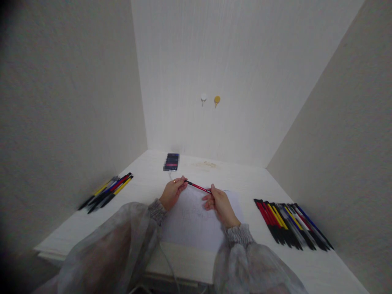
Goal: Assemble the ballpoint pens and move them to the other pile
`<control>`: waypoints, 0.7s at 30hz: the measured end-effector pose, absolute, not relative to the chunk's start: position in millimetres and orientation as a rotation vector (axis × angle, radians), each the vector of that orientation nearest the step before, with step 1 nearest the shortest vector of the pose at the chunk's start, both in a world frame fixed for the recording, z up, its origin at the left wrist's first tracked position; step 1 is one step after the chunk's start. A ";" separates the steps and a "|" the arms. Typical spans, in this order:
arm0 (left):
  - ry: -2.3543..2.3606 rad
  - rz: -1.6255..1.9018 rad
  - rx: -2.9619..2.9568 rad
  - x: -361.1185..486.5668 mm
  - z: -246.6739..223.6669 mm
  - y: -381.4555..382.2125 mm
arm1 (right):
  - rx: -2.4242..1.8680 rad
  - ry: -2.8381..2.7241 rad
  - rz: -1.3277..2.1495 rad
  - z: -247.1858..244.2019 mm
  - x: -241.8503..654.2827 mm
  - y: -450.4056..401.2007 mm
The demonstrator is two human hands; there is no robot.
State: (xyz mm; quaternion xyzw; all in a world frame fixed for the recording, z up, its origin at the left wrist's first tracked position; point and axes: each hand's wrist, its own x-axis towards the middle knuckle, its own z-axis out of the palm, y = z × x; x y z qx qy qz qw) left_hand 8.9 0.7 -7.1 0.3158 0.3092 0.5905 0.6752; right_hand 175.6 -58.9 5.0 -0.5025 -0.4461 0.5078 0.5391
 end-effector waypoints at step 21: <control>0.695 1.318 0.698 7.3 -10.9 3.3 | -1.114 -0.930 1.207 3.0 176.2 -54.7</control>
